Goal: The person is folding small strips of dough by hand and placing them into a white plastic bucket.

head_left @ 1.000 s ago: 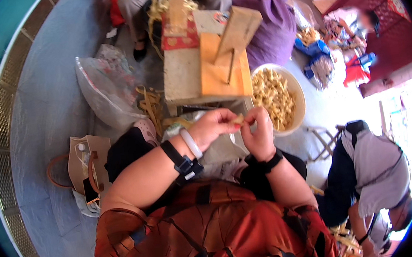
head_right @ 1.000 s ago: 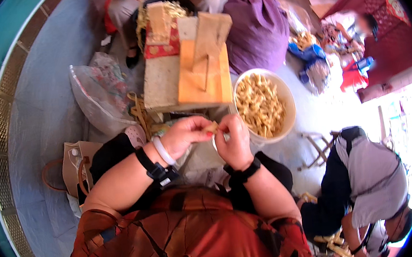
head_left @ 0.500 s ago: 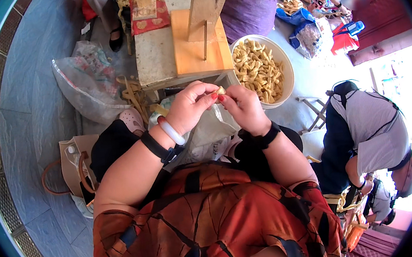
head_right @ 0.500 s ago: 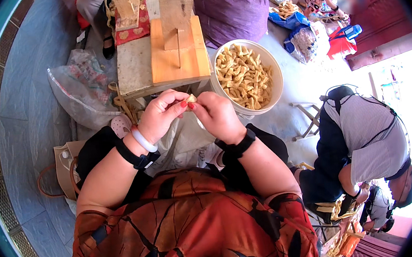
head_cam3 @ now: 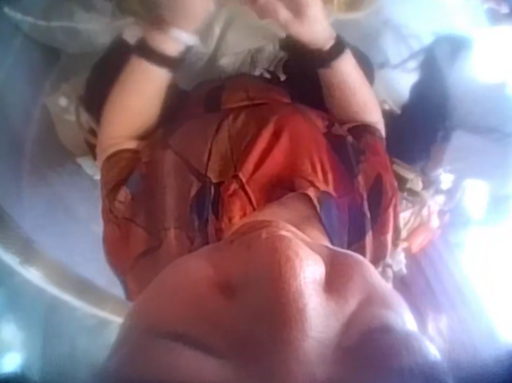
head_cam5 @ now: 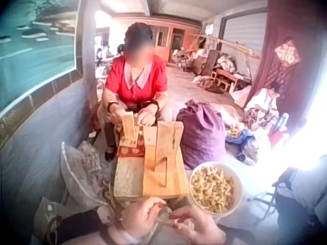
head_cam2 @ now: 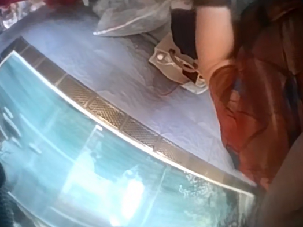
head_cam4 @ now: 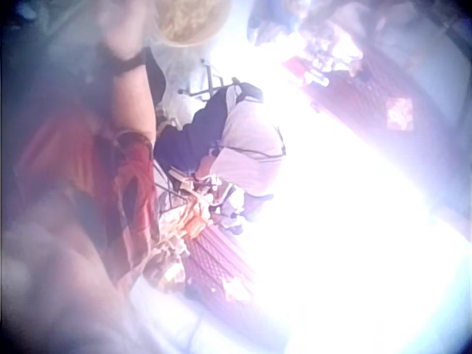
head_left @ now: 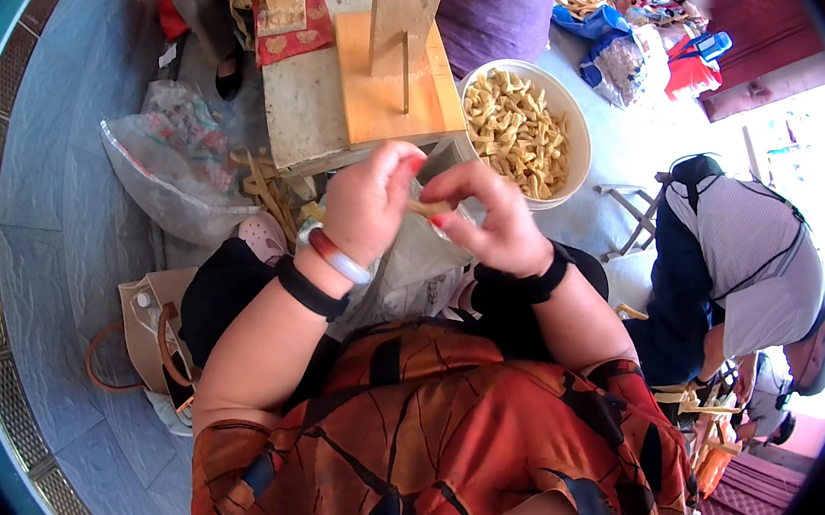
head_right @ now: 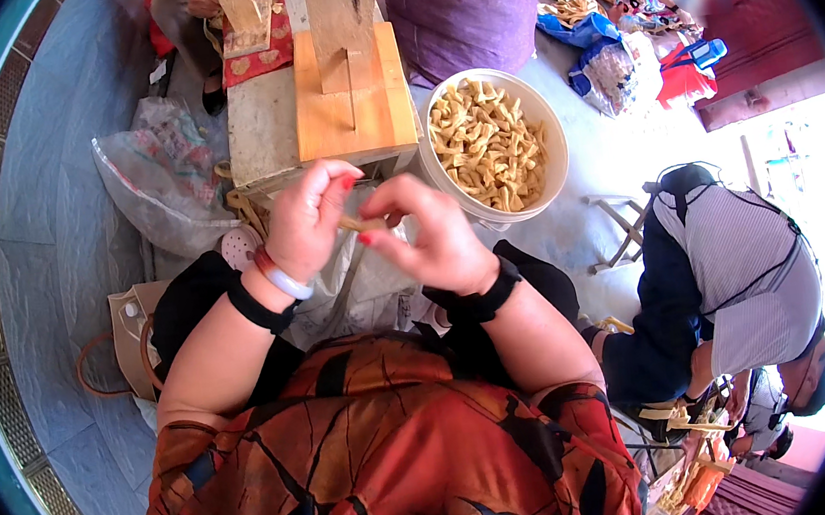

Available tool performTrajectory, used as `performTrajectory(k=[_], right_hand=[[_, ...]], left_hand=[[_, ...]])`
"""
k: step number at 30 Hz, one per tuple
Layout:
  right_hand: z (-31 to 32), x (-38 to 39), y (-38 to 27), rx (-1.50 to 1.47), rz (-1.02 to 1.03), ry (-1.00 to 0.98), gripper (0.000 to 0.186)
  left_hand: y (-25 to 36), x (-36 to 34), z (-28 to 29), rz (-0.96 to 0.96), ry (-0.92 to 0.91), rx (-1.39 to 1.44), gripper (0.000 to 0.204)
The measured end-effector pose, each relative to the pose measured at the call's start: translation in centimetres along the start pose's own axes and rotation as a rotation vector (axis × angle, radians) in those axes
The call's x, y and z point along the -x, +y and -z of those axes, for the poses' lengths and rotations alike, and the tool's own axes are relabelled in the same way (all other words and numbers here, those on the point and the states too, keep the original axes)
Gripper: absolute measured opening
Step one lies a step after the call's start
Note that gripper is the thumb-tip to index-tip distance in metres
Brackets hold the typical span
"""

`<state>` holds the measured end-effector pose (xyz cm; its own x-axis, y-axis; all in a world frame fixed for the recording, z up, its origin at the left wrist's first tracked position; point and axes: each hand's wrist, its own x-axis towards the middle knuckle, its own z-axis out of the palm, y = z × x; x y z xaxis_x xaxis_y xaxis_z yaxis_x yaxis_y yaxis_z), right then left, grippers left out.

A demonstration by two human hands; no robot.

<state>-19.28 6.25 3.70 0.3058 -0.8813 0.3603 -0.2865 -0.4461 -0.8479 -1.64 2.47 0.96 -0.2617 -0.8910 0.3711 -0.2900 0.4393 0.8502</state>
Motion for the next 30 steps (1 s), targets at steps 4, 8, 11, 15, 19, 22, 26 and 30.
performTrajectory(k=[4, 8, 11, 15, 19, 22, 26, 30], right_hand=[[0.1, -0.4, 0.0, 0.077, -0.071, -0.121, 0.014], [0.5, -0.2, 0.9, 0.058, -0.065, -0.025, 0.013], [0.9, -0.9, 1.0, 0.128, -0.160, 0.040, 0.011], [1.7, -3.0, 2.3, 0.285, -0.079, 0.086, 0.010], [1.8, -6.4, 2.6, 0.322, -0.079, 0.163, 0.010], [1.4, -8.5, 5.2, 0.383, -0.015, 0.238, 0.008], [2.6, -6.2, 8.8, 0.676, -0.039, 0.262, 0.005], [8.0, -2.6, 9.6, 1.007, -0.216, 0.238, 0.020]], left_hand=[[0.1, -0.7, 0.6, 0.115, 0.040, 0.115, 0.012], [-0.8, -1.9, 1.3, 0.123, -0.208, 0.388, 0.017], [-2.5, -2.4, 4.2, 0.469, -0.506, 0.404, 0.023], [-3.0, -3.9, 4.4, 0.454, -0.378, 0.281, 0.023], [-4.1, -6.1, 3.1, 0.283, -0.077, 0.301, 0.025], [-5.0, -7.3, 2.0, 0.181, 0.089, 0.038, 0.021], [-4.4, -7.4, 1.3, 0.140, 0.101, -0.495, 0.018], [-2.1, -5.3, 1.9, 0.089, 0.019, -0.191, 0.021]])
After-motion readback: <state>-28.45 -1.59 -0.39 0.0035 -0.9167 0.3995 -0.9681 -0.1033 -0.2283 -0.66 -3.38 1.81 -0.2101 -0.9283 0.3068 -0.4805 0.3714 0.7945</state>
